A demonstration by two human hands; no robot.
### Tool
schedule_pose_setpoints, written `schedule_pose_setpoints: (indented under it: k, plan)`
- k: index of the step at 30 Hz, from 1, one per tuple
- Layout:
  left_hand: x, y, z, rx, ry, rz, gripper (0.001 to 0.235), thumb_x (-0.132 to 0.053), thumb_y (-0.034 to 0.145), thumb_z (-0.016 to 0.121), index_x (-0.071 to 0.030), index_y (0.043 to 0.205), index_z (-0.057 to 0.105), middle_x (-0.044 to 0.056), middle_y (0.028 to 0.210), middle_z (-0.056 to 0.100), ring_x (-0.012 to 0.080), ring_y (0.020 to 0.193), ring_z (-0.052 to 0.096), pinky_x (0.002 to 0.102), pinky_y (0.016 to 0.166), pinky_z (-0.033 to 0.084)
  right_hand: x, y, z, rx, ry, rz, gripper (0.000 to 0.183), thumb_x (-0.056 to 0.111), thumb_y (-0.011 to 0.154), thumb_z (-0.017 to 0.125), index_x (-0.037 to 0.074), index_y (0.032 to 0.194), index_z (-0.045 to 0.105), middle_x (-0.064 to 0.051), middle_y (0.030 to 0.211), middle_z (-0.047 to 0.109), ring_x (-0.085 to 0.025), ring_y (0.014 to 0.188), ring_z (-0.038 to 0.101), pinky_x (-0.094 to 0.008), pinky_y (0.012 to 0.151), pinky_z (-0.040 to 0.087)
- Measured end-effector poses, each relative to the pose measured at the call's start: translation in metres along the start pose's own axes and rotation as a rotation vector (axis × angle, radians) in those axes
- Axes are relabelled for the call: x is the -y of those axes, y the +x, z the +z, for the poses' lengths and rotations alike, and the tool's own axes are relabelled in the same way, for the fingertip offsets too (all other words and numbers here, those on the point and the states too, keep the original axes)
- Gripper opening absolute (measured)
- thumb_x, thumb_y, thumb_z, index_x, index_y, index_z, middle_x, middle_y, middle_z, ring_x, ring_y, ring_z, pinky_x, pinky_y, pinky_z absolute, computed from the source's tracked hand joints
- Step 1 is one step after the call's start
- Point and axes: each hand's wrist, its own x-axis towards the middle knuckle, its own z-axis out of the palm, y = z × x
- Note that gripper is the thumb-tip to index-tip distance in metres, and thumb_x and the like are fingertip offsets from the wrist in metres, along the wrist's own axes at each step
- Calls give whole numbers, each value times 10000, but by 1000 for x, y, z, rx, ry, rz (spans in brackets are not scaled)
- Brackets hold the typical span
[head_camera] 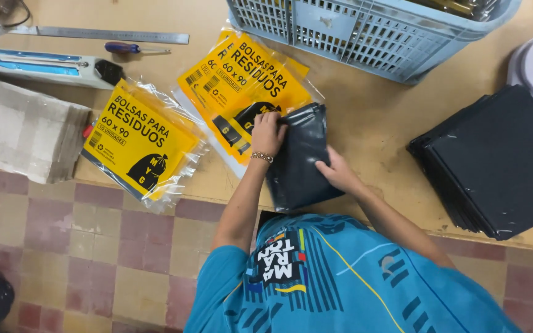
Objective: The person repeatedly places stacks of black trash bags into yellow-labeled clear plastic packaging on a wooden table, then moves the sealed packages into a grey plastic basket. The process is repeated multiple times throughout the clip.
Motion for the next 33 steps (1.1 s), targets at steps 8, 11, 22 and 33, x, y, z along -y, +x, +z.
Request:
schedule_pose_setpoints:
  k: [8,11,22,33]
  plan:
    - [11,-14,-4,-383,64,377,44,-119,946,611,-162,940,605,2,1010,647,209,1063,644,281,817,583,-89,109,12,-73,43,194,550,319,931,753,27,1326,506,-213,1122,634,-354,1058,630,-471,861,554]
    - [7,-36,-26,-443,205,420,27,-177,940,639,-190,917,635,-24,1037,656,191,1095,641,277,783,583,-44,131,4,-211,-137,148,454,336,957,748,37,1237,553,-207,1111,641,-372,1078,647,-450,856,555]
    - [53,-135,-46,-196,436,53,187,-162,898,573,-102,1072,542,89,765,573,294,707,643,400,590,553,-8,99,-22,213,-190,341,204,208,970,591,78,839,678,-145,662,687,-244,508,689,-348,414,558]
    - [73,-233,-80,307,-231,81,260,-223,861,647,-147,1097,570,104,845,660,344,815,689,448,708,570,35,-53,-5,375,-161,485,195,203,887,686,22,864,757,-165,749,737,-263,638,685,-352,553,577]
